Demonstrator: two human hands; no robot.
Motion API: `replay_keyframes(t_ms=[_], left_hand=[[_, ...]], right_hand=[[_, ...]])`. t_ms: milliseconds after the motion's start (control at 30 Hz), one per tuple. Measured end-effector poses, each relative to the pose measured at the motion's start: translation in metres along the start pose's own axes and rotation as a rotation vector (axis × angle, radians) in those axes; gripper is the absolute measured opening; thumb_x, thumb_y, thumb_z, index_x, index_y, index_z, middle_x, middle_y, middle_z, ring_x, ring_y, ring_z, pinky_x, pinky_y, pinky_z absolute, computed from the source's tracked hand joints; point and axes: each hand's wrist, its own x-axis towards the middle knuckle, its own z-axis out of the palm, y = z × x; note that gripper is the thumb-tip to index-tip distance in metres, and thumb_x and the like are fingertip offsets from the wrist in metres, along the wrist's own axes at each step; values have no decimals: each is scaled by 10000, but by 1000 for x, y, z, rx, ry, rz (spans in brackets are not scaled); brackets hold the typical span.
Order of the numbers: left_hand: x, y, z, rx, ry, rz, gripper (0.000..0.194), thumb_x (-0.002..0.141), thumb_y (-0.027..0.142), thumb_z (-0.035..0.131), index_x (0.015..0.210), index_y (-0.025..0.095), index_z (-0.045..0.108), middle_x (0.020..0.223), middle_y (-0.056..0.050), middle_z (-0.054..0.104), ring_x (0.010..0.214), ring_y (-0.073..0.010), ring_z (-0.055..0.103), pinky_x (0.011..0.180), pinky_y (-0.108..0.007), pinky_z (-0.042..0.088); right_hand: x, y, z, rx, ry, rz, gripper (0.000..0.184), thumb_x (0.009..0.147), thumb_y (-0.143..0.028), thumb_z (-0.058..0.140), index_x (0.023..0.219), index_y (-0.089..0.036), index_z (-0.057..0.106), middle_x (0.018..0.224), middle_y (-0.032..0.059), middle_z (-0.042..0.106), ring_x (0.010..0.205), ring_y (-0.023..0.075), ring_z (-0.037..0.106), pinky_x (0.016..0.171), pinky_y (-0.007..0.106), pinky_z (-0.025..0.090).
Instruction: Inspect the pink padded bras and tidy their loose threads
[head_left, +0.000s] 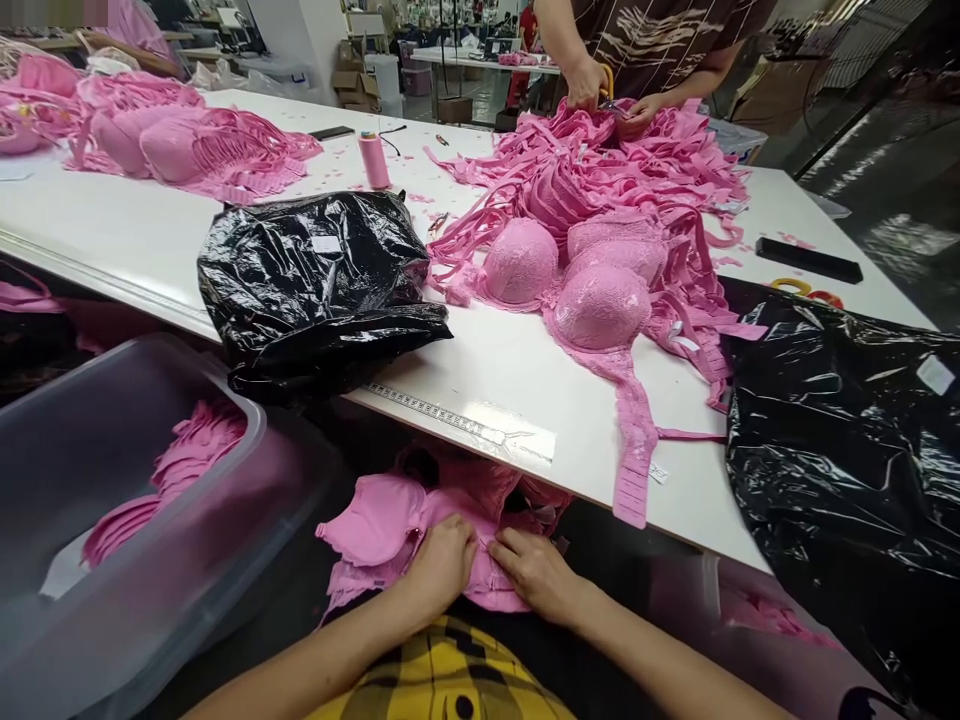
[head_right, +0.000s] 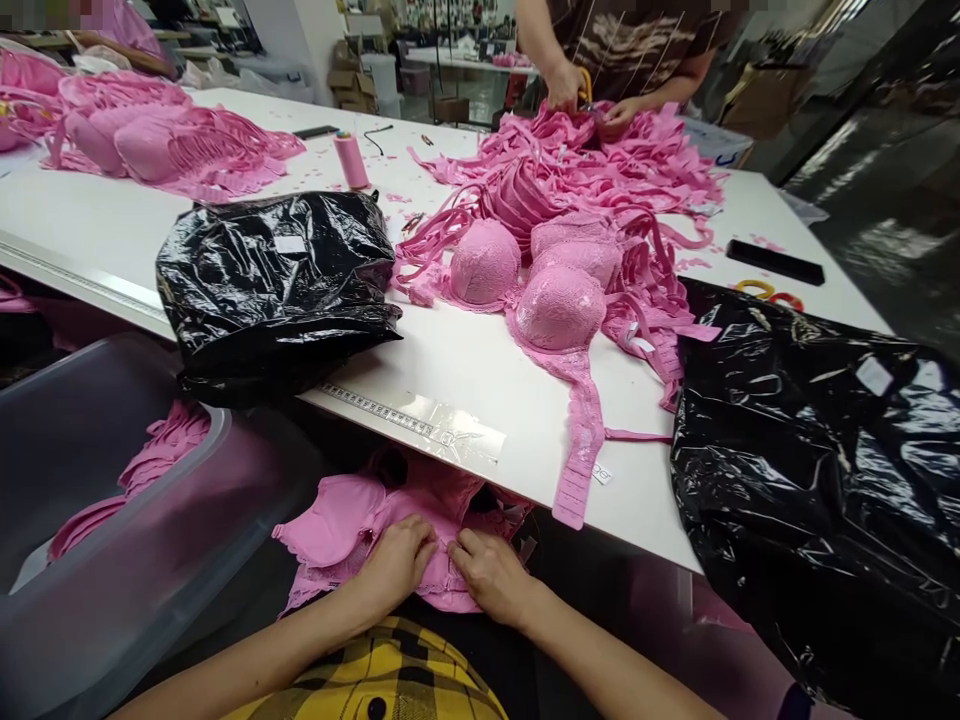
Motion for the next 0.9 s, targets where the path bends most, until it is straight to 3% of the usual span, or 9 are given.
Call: replay_keyframes(t_ms=[333,633,800,900], left_hand=[[6,9,9,17,-71,-127,134,791,108,493,787,95,627,795,-121,647,754,-247,610,659,-332,409],[9,7,9,-83,-14,-210,143,701,42,488,658,124,597,656,-50,626,627,-171,584,556,-256,374],[6,10,11,-144,27,-182,166,682,40,466,594,142,563,627,-23,588,576,-138,551,515,-227,360],[-1,13,12,-156,76,-72,178,717,59,453,609,155,557,677,-27,580,620,-138,549,565,-233,391]], right_hand=[[8,-3,-9,39,-61,-17,202,887,-88,409,863,-132,605,794,84,603,674,170,579,595,264,454],[6,0,-10,132,-23,-21,203,878,-111,418,833,-147,613,812,80,617,699,170,589,627,258,469],[7,-3,-14,149,-26,-9,192,848,-78,439,798,-132,616,787,89,616,682,178,580,613,267,469],[8,-7,-12,224,9,54,162,823,-82,474,778,-138,620,771,83,617,690,180,580,628,274,474]])
